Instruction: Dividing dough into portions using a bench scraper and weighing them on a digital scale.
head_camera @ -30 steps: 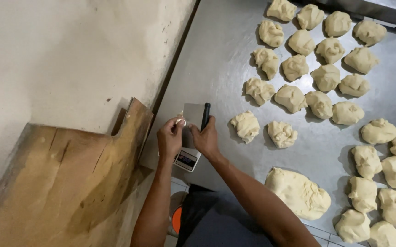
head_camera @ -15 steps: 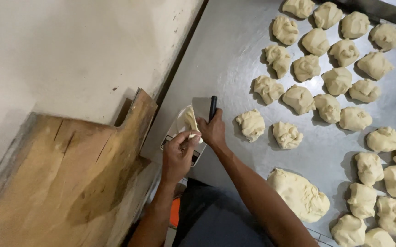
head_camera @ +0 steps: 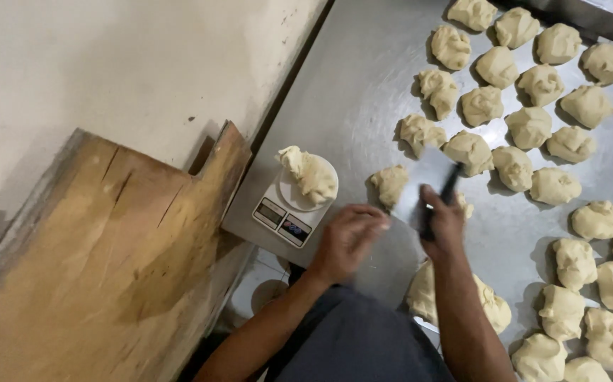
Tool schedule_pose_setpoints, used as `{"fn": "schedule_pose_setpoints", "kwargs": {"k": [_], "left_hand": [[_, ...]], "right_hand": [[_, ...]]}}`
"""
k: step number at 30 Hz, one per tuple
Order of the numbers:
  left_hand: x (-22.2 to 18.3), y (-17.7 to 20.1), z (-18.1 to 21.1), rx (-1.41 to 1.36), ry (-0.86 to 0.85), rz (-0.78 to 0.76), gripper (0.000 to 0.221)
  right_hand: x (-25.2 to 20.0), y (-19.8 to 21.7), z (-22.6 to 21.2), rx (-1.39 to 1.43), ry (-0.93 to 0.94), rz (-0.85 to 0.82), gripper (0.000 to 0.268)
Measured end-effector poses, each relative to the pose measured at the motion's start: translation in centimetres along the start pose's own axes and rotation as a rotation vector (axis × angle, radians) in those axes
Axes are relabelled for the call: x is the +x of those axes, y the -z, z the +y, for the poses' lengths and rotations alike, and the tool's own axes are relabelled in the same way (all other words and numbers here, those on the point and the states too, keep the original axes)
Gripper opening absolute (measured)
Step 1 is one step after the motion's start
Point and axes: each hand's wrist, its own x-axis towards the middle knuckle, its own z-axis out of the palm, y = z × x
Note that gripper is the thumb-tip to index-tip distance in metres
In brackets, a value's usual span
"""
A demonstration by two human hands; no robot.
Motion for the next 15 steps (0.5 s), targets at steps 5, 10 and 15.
{"fn": "schedule_pose_setpoints", "kwargs": {"k": [5,10,15], "left_hand": [[-3.5,-12.8,-8.2,0.154,0.08,-0.42,0.02],[-5.6,-18.2,-12.1,0.647,-0.38,-0.69,0.026],[-2.6,-9.5,-5.6,0.4,-0.281,-0.339,0.02]], "right_hand": [[-7.0,9.9,-3.0,0.013,0.133,0.166,0.022],[-11.2,14.6,-1.2,0.036,0.107,0.283,0.025],[-12.4,16.9,1.8,0.183,0.127,0.34,0.026]]}}
